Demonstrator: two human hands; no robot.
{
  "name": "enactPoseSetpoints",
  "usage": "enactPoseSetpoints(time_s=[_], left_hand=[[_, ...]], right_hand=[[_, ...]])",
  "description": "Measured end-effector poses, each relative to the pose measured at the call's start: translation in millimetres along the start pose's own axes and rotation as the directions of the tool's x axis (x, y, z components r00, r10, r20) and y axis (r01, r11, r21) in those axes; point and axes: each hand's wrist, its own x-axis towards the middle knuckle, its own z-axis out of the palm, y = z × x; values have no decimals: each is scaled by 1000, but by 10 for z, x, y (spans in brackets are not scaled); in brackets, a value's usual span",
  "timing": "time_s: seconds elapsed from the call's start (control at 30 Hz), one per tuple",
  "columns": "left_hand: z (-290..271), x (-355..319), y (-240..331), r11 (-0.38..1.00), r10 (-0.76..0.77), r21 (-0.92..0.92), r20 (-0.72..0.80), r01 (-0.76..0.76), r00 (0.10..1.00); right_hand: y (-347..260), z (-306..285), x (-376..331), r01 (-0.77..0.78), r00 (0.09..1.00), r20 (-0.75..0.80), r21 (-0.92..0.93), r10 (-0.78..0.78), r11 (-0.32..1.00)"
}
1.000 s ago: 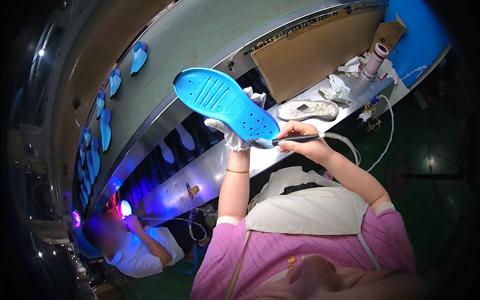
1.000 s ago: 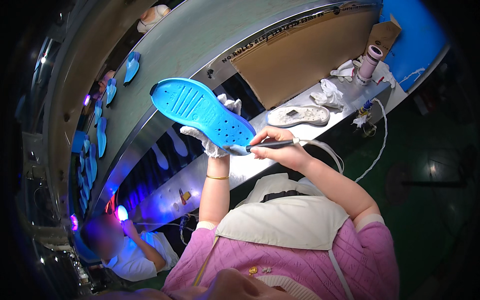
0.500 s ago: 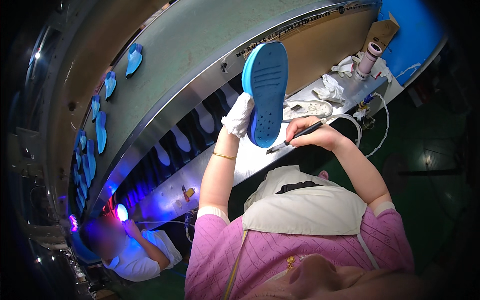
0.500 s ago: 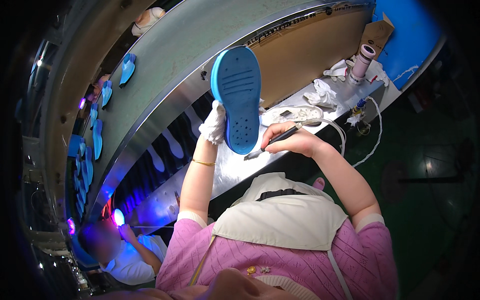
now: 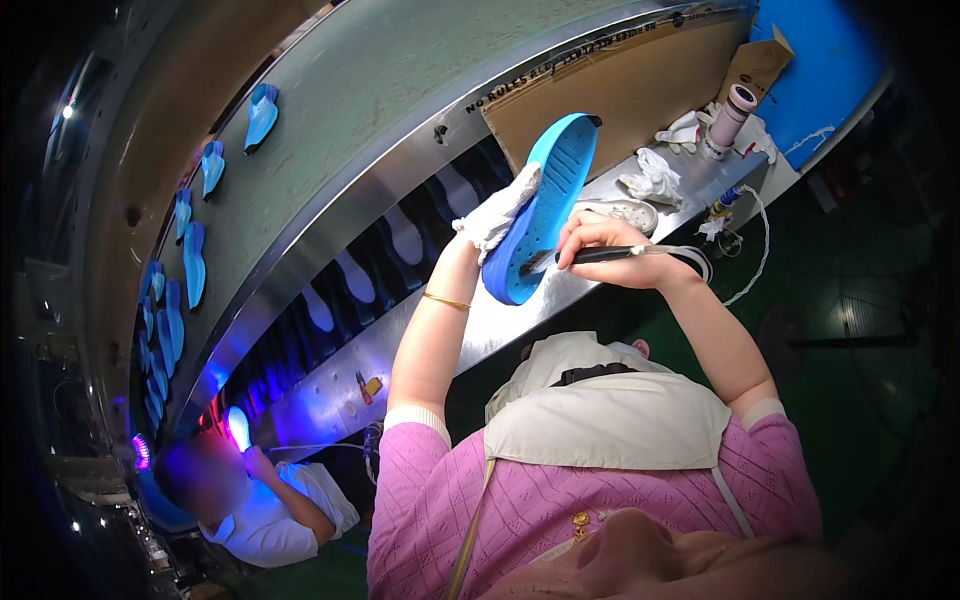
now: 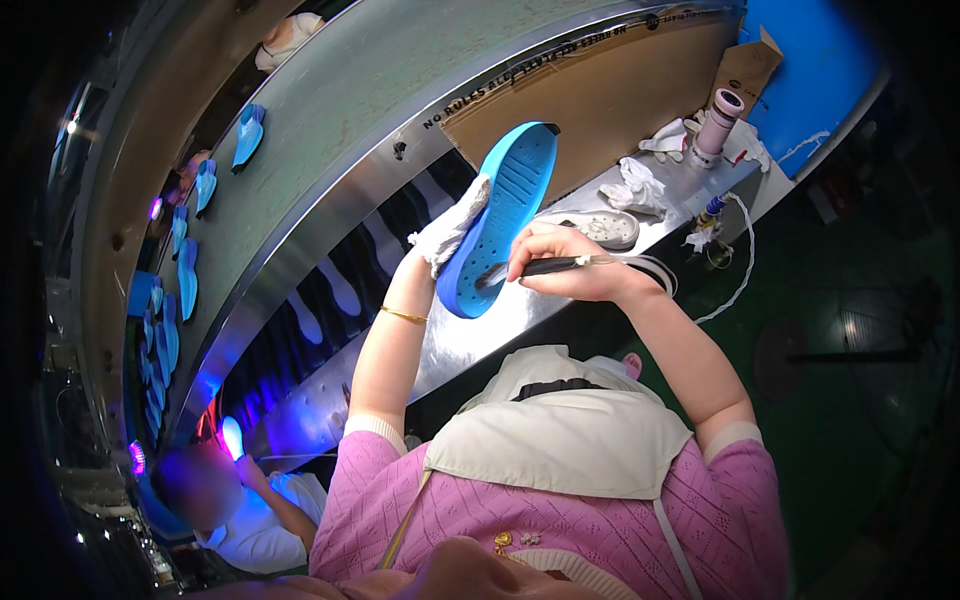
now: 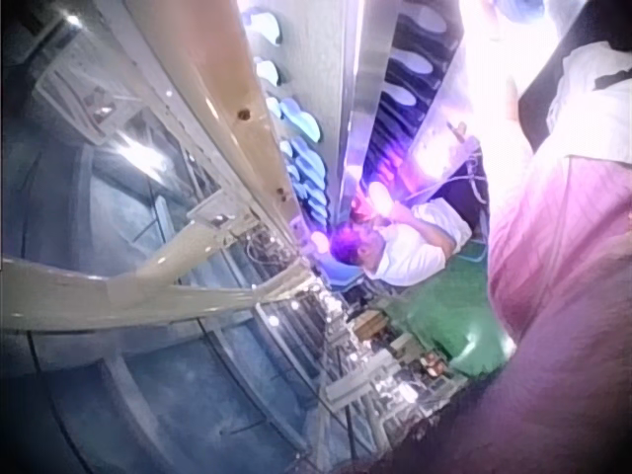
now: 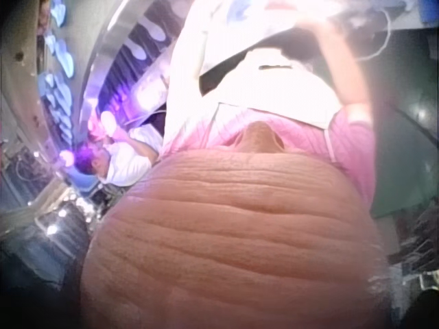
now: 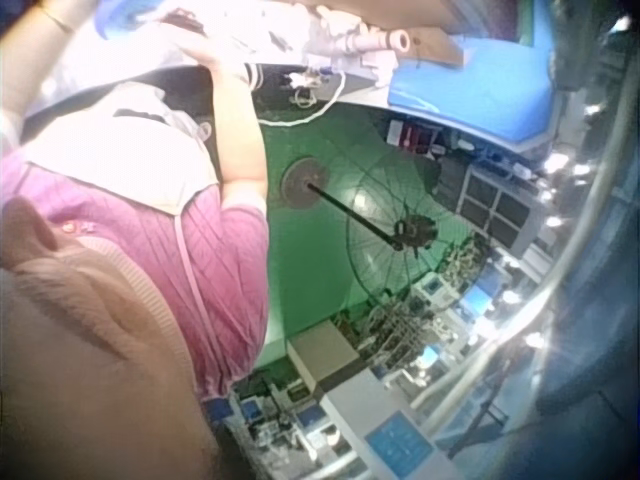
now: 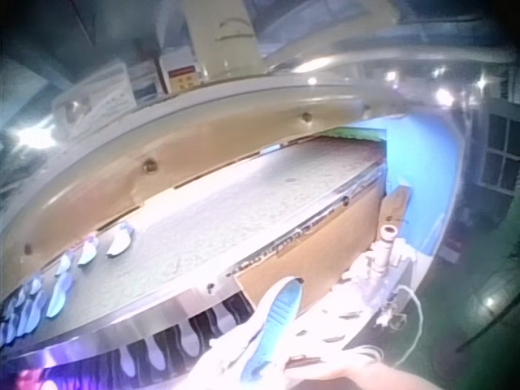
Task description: The person puts on gloves, applies glue to shoe soles using a brush applicator tool, and places the soles onto a conveyor belt.
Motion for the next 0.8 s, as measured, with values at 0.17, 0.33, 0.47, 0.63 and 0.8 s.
enactPoseSetpoints(time_s=[0.17,0.33,0.47,0.63,0.8], left_hand=[[-10,-4,-4,999,-33,29,18,32,999],[52,-34,25,994,-78,82,-2,78,997],[-4,-121,7,1000,-11,12,-13,11,1000],[169,-488,156,725,437,-516,-166,-456,884],[9,-575,49,734,199,-678,178,-26,964]], right_hand=[[19,-40,-39,6,996,94,-117,5,993],[-33,-162,-4,21,1000,-15,-149,-24,989],[-101,-242,-76,42,989,146,-239,-7,970],[-190,-356,-214,69,980,-195,114,-46,991],[-191,-149,-258,11,912,-404,206,75,979]])
